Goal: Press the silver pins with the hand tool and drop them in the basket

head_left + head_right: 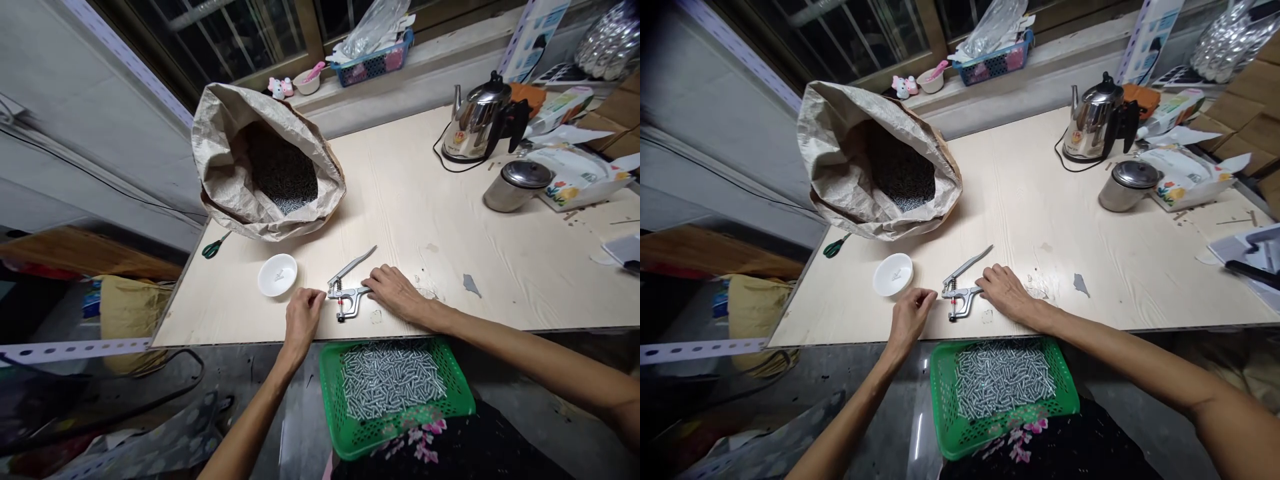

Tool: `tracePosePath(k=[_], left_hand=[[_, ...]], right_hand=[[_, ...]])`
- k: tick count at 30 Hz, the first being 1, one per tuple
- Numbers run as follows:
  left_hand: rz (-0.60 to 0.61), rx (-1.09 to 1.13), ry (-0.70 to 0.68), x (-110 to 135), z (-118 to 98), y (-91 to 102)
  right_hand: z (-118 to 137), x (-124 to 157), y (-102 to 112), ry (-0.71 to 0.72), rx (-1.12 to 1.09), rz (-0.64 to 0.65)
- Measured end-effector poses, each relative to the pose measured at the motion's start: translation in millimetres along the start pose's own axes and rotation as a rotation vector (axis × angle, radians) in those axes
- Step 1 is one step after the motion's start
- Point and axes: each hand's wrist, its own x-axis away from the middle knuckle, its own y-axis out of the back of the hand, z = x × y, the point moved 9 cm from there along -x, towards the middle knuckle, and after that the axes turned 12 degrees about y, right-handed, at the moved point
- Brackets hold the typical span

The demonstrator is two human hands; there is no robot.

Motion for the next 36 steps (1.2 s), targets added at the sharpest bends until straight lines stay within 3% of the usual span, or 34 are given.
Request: tracePosePath(k=[5,9,14,20,26,28,30,32,33,36], left_hand=[[0.0,0.083,0.139,11.0,33.0,1.0],[0.003,0.11,0.17,9.8,41.2,-0.9],[0.029,0.079,0.019,13.9,16.6,-21.7],[-0.007,-0.142,-0.161,15.0,-12.3,-42.8],[0.119,-0.071,-0.311,66.6,-38.4,-35.4],[0.128,-0.061,-0.377,74.1,-44.2,-22.0],[-0.013,-0.114,-0.358,55.3,-35.8,7.0],[-0.215,-0.239,-0.239,16.6,-12.3,41.9],[-0.26,-0.316,-0.168,-5.8,2.2,53.7],[-0.155,-0.506,-0.048,-64.6,41.1,59.4]], right_hand=[[-0.2,-1.4,-2.4,0.015,-0.093,-0.122],[-4.6,2.4,6.0,0.008,-0.154,-0.179],[-25.5,5.9,18.4,-0.083,-0.25,-0.304],[-44.3,12.4,21.3,-0.148,-0.213,-0.36],[-46.7,14.5,14.9,-0.138,-0.2,-0.389],[-44.9,12.7,12.9,-0.127,-0.21,-0.388],[-41.3,10.7,11.9,-0.111,-0.2,-0.376],[-37.1,9.1,11.6,-0.095,-0.176,-0.364],[-35.3,8.6,11.5,-0.088,-0.163,-0.361],[-32.4,8.4,10.2,-0.071,-0.139,-0.362]])
